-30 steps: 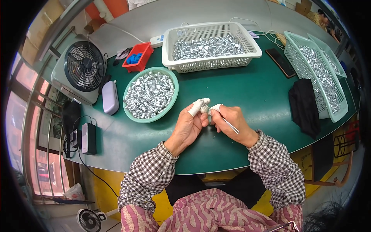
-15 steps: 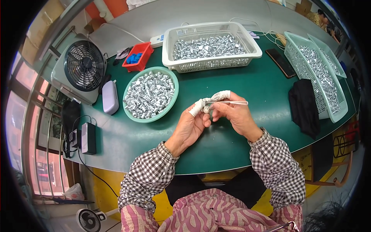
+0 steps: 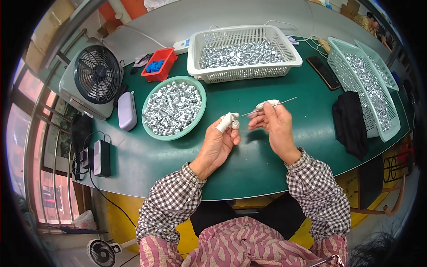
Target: The recorder is using a pointed pick tool to assemble small silver metal components into larger units on a green factory workbench.
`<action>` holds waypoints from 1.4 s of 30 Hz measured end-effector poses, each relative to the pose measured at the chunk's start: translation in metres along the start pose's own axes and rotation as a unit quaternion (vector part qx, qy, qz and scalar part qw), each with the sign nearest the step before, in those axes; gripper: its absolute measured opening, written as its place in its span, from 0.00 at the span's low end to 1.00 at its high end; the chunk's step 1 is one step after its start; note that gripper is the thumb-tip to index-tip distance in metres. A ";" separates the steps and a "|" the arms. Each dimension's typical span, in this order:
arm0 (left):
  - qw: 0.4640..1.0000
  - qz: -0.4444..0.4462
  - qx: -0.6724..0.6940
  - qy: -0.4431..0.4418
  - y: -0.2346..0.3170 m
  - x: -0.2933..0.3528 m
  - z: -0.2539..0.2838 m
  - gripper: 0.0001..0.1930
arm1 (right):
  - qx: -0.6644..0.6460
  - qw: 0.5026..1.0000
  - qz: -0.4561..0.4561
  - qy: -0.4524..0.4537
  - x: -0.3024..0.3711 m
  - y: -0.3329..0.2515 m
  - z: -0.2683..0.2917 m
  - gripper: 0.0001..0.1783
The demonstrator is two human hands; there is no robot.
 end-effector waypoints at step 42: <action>0.998 0.019 -0.068 -0.003 -0.007 0.005 -0.010 0.11 | 0.398 0.805 0.428 -0.106 0.028 -0.034 -0.029 0.06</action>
Point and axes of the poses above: each hand's wrist, its own x-axis away from the middle knuckle, its own z-axis out of the back of the hand, y = z × x, the point moved 6 cm from there along -x, towards the middle knuckle, and after that the axes turned 8 degrees about y, right-handed, at the moved point
